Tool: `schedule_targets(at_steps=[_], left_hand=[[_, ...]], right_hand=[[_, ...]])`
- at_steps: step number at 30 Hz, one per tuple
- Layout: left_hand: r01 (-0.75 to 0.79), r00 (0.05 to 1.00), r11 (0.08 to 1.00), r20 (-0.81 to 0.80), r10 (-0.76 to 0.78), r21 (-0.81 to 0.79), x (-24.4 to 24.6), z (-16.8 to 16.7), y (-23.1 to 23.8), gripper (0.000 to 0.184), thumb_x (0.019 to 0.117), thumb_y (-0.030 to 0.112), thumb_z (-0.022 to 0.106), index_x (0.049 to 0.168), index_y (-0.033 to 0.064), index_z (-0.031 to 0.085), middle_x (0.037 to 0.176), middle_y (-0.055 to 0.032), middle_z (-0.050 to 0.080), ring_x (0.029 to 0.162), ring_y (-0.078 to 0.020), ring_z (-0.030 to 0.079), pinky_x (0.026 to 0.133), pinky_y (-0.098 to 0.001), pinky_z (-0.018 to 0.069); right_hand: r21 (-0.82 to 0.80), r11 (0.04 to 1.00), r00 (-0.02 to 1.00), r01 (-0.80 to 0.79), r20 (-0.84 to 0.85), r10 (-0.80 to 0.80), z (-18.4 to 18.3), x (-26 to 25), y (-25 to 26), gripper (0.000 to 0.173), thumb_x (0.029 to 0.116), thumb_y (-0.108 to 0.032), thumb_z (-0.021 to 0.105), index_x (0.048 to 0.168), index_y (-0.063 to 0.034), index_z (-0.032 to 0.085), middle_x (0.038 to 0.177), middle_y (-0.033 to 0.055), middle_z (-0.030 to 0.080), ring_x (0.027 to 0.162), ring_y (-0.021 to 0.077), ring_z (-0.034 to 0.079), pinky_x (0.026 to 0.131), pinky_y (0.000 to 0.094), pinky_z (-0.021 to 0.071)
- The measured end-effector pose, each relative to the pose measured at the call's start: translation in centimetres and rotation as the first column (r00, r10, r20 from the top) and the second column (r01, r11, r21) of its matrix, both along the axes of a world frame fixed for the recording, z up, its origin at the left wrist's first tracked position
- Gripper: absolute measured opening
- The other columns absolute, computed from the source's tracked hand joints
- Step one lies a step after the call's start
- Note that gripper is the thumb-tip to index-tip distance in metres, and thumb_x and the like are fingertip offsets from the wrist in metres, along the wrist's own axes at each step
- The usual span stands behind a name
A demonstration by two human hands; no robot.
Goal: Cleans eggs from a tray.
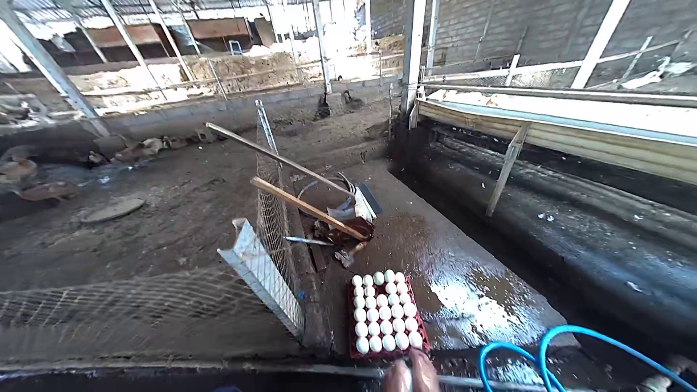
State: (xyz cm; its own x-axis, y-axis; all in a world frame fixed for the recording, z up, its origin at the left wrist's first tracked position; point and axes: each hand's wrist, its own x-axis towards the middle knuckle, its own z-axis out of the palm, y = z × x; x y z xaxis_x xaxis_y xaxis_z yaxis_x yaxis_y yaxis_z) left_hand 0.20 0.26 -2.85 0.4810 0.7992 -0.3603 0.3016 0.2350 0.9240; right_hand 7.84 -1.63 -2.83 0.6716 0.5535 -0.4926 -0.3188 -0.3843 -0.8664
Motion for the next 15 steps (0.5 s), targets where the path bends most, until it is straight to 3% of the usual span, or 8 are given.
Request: schedule_targets(at_steps=[2, 4, 5, 7, 9, 12, 14, 15], left_hand=[[-0.083, 0.997, 0.996, 0.009, 0.082, 0.046, 0.2, 0.8, 0.5, 0.045, 0.1100, 0.022, 0.033, 0.126, -0.0103, 0.060, 0.118, -0.0281, 0.065, 0.112, -0.0352, 0.062, 0.100, -0.0531, 0.0485], [-0.023, 0.999, 1.000, -0.024, 0.023, -0.017, -0.4, 1.4, 0.9, 0.049, 0.1122, 0.025, 0.028, 0.134, -0.0076, 0.057, 0.127, -0.0270, 0.063, 0.120, -0.0339, 0.060, 0.106, -0.0510, 0.0463], [0.040, 0.996, 0.995, -0.071, -0.047, -0.094, -0.8, 1.9, 0.8, 0.050, 0.1127, 0.028, 0.026, 0.136, -0.0044, 0.056, 0.125, -0.0236, 0.063, 0.114, -0.0299, 0.062, 0.100, -0.0477, 0.0497], [0.100, 0.991, 0.976, -0.072, -0.116, -0.194, -0.6, 2.7, 1.0, 0.045, 0.1112, 0.030, 0.029, 0.126, 0.0003, 0.060, 0.101, -0.0122, 0.062, 0.082, -0.0167, 0.058, 0.069, -0.0344, 0.0501], [0.149, 0.988, 0.960, 0.007, -0.152, -0.236, -0.6, 3.3, 1.3, 0.039, 0.1091, 0.028, 0.039, 0.126, 0.0002, 0.060, 0.104, -0.0104, 0.064, 0.083, -0.0133, 0.058, 0.071, -0.0316, 0.0498], [0.100, 0.989, 0.966, 0.129, -0.071, -0.237, -0.4, 2.1, 2.2, 0.024, 0.1075, 0.026, 0.048, 0.114, 0.0049, 0.057, 0.081, -0.0013, 0.058, 0.050, -0.0038, 0.045, 0.044, -0.0192, 0.0388], [0.049, 0.991, 0.978, 0.129, -0.023, -0.205, -0.5, 1.6, 2.2, 0.034, 0.1112, 0.029, 0.038, 0.129, 0.0046, 0.054, 0.093, -0.0035, 0.060, 0.057, -0.0038, 0.050, 0.050, -0.0195, 0.0450], [0.029, 0.997, 0.988, 0.077, -0.017, -0.153, -0.4, 1.6, 2.1, 0.041, 0.1120, 0.031, 0.033, 0.137, 0.0040, 0.051, 0.109, -0.0070, 0.062, 0.076, -0.0055, 0.059, 0.065, -0.0221, 0.0518]], right_hand=[[0.049, 0.999, 0.996, -0.010, 0.089, 0.006, 1.4, -1.1, -0.2, 0.040, 0.1079, -0.024, 0.045, 0.131, 0.0036, 0.061, 0.123, 0.0239, 0.066, 0.114, 0.0328, 0.063, 0.100, 0.0531, 0.0496], [0.043, 0.997, 0.985, -0.070, 0.164, 0.062, 2.3, -1.3, -0.5, 0.040, 0.1074, -0.023, 0.046, 0.133, 0.0028, 0.061, 0.127, 0.0236, 0.066, 0.119, 0.0328, 0.063, 0.104, 0.0536, 0.0489], [0.003, 0.997, 0.992, -0.078, 0.095, 0.077, 2.3, -0.7, -0.5, 0.039, 0.1078, -0.023, 0.047, 0.133, 0.0026, 0.061, 0.126, 0.0231, 0.066, 0.117, 0.0316, 0.063, 0.102, 0.0525, 0.0493], [-0.039, 0.994, 0.983, -0.106, -0.152, 0.099, 0.8, 1.8, 0.4, 0.034, 0.1079, -0.021, 0.047, 0.130, 0.0020, 0.061, 0.120, 0.0190, 0.066, 0.107, 0.0257, 0.063, 0.095, 0.0462, 0.0516], [0.025, 0.999, 0.940, -0.042, -0.339, 0.048, -0.6, 2.3, 0.2, 0.030, 0.1081, -0.016, 0.045, 0.125, 0.0037, 0.060, 0.106, 0.0150, 0.065, 0.092, 0.0196, 0.062, 0.083, 0.0389, 0.0533], [0.099, 0.987, 0.920, 0.129, -0.384, -0.082, 0.0, 2.6, 0.9, 0.028, 0.1092, -0.016, 0.041, 0.117, 0.0030, 0.059, 0.093, 0.0121, 0.063, 0.079, 0.0180, 0.062, 0.073, 0.0364, 0.0546], [0.114, 0.990, 0.971, 0.088, -0.230, -0.060, 0.6, 2.5, 0.6, 0.033, 0.1108, -0.019, 0.036, 0.121, 0.0023, 0.060, 0.102, 0.0143, 0.065, 0.088, 0.0200, 0.065, 0.080, 0.0396, 0.0563], [0.097, 0.995, 0.997, 0.002, -0.083, 0.006, 1.0, 2.1, 0.3, 0.036, 0.1097, -0.020, 0.036, 0.125, 0.0011, 0.061, 0.111, 0.0159, 0.067, 0.098, 0.0216, 0.065, 0.086, 0.0421, 0.0546]])
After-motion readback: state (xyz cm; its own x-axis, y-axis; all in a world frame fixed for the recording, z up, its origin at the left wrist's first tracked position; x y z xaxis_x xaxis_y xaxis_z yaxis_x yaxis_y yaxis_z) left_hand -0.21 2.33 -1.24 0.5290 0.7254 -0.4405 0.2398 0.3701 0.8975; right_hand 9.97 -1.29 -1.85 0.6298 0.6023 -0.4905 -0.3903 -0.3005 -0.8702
